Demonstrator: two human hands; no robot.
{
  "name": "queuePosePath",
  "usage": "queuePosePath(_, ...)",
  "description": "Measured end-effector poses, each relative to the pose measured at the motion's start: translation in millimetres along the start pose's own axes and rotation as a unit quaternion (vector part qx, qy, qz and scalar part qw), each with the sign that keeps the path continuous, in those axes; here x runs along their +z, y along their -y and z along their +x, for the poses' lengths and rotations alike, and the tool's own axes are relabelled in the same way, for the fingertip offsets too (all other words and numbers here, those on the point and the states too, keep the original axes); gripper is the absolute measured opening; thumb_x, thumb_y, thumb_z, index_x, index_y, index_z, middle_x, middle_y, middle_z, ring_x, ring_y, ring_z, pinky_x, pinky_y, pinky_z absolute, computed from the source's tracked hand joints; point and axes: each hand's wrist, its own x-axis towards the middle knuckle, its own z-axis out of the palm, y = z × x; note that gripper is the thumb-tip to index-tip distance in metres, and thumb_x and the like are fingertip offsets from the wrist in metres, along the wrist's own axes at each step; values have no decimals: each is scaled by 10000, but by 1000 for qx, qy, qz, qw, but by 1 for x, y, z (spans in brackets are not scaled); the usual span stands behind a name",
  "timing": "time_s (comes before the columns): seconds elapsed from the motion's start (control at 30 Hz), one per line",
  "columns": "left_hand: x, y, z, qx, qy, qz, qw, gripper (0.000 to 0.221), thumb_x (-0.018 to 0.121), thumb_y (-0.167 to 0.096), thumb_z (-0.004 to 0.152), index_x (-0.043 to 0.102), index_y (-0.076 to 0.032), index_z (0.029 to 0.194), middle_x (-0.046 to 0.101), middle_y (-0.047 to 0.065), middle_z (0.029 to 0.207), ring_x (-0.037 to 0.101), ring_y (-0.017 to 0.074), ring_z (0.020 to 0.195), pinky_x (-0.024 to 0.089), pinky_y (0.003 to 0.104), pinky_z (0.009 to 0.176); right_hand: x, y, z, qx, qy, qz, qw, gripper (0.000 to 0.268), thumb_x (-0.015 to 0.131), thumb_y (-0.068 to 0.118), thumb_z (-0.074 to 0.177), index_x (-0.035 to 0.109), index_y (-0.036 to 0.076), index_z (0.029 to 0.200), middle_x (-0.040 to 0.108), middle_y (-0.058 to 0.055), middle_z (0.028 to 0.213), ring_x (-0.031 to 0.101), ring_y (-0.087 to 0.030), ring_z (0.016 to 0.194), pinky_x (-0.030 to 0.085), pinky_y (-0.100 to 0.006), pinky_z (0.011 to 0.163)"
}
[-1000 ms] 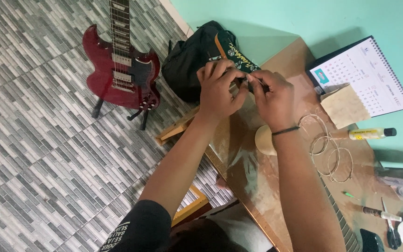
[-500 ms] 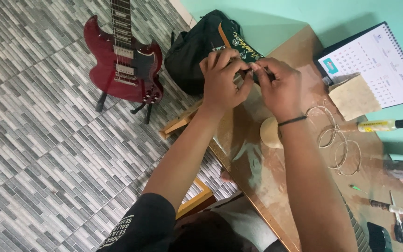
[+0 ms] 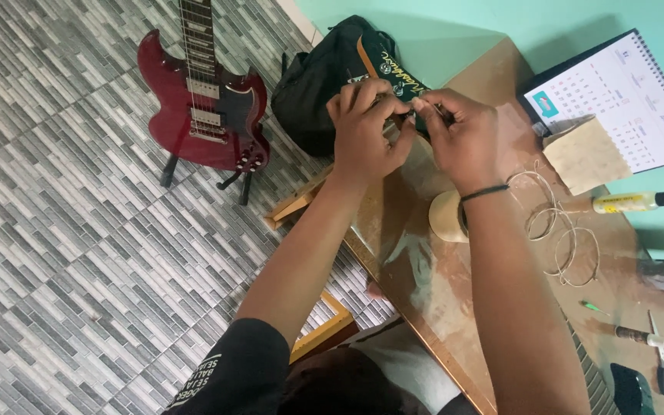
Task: The person is uncoiling a new guitar string, threading it through the bridge of an electric guitar, and then winding it around the tuning peg on the headstock.
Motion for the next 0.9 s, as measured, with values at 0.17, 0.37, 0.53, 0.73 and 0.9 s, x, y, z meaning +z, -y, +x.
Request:
queuePosePath(0.17,-4,-1,0,0,24,-3,1000,134,644,-286,876,616,-164,923,580,18,1151,509,290,1121,344,509,944,-1,-4,12,97,33,28,994,88,758,131,1055,791,73,998,715,11,823,451,-61,617,373,-258,539)
queuePosePath(0.37,6,6,3,24,-41,-55,997,283,678,-265,708,481,-242,910,506,-57,935,500,192,934,293,386,862,-4,-3,19,266,47,84,959,117,746,244,993,793,137,997,638,-76,669,585,-149,628,441,-269,559)
queuePosePath(0.53,18,21,-6,34,-39,7,999,278,559,-266,698,451,-240,952,474,-70,939,461,175,929,271,383,857,-5,-8,24,292,60,139,944,152,747,236,962,776,101,1025,614,-64,693,583,-128,707,450,-249,624)
queuePosePath(0.73,9,14,-1,15,-102,63,993,80,522,-201,725,515,-253,786,384,-86,811,360,107,819,246,343,831,0,-20,16,260,43,83,961,116,740,252,967,795,155,933,634,-74,658,582,-180,622,457,-282,595)
queuePosePath(0.9,12,24,-7,8,-89,136,987,120,571,-230,699,461,-237,652,372,-89,767,334,106,782,231,329,794,3,-9,8,176,-9,-7,984,168,782,264,933,760,101,898,702,-174,765,702,-394,785,519,-444,694)
